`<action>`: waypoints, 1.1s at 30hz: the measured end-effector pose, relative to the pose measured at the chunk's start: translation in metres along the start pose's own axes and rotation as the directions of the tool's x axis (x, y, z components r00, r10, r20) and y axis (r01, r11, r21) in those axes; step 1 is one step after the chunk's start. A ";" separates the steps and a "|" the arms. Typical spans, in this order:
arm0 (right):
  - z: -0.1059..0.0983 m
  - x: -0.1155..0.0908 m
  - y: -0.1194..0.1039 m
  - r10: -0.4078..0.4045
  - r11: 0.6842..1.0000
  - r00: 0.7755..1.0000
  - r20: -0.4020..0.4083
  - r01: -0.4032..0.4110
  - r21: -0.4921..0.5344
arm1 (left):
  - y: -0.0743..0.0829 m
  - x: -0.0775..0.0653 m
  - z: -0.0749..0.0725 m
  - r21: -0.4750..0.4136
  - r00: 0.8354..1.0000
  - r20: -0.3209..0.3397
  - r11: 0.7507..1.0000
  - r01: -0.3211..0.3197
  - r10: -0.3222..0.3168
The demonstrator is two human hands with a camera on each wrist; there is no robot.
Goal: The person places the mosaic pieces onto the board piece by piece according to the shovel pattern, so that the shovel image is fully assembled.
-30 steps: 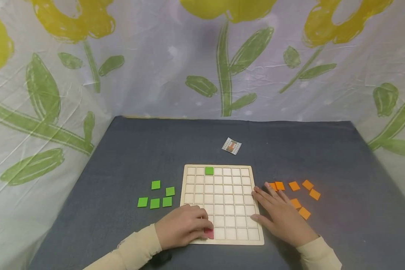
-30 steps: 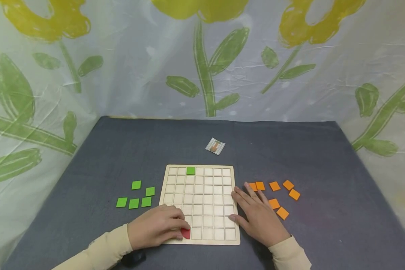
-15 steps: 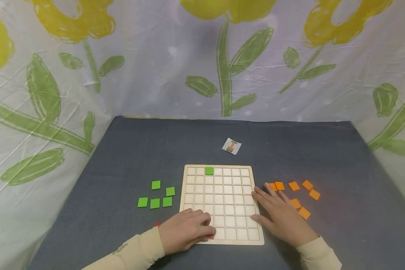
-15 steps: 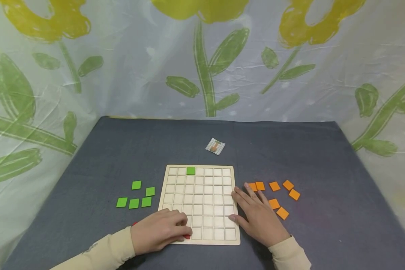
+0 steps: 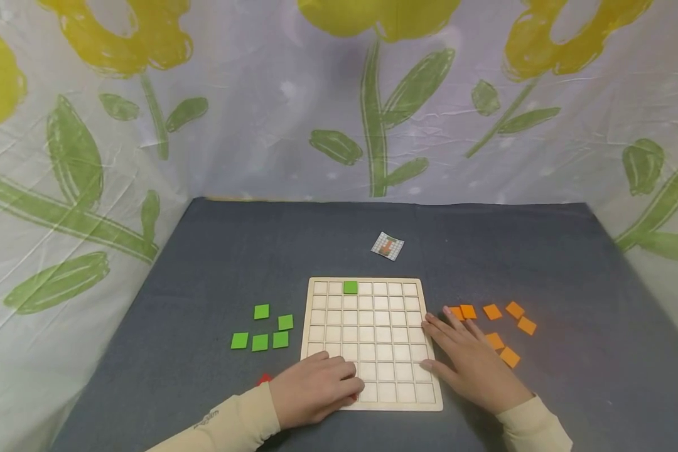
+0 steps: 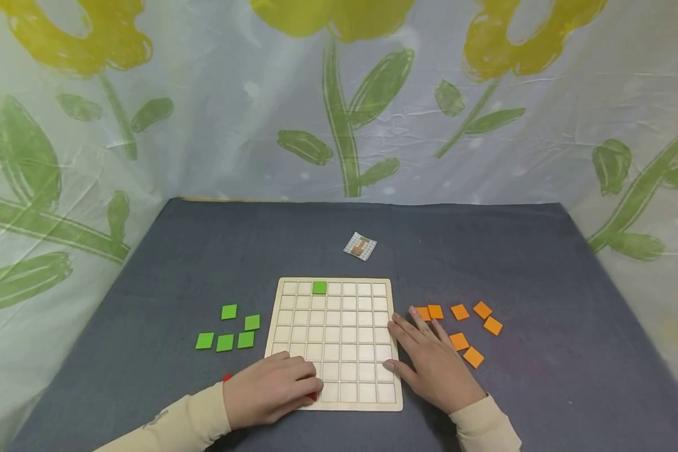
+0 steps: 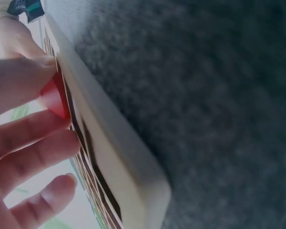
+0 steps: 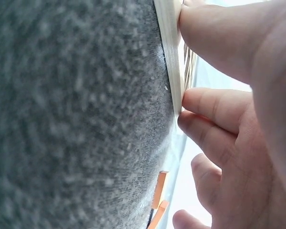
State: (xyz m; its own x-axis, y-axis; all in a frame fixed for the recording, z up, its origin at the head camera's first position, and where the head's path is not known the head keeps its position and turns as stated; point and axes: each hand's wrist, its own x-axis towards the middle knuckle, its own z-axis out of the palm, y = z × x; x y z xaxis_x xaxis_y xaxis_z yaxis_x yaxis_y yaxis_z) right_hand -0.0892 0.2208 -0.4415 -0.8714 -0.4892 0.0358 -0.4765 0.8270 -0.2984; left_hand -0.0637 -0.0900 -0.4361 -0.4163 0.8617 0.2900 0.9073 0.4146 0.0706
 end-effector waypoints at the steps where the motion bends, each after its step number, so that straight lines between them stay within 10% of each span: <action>1: 0.000 0.000 0.000 -0.001 1.000 1.000 0.000 0.001 -0.001 | 0.001 0.000 0.000 0.001 1.000 0.000 1.000 0.003 -0.003; 15: 0.003 -0.005 0.002 -0.019 1.000 0.999 -0.028 0.019 0.004 | -0.008 -0.032 -0.019 -0.079 0.987 -0.036 0.985 0.151 -0.154; 33: 0.002 0.000 0.003 -0.017 1.000 1.000 -0.012 0.018 0.022 | -0.027 -0.124 -0.035 0.018 0.852 -0.079 0.854 0.521 -0.518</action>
State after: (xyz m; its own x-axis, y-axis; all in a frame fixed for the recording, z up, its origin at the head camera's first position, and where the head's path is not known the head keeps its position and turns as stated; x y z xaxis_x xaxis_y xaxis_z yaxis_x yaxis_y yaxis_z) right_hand -0.0905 0.2220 -0.4445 -0.8644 -0.4999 0.0528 -0.4890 0.8119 -0.3190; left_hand -0.0349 -0.2179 -0.4407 -0.8199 0.4962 0.2856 0.5565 0.8078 0.1941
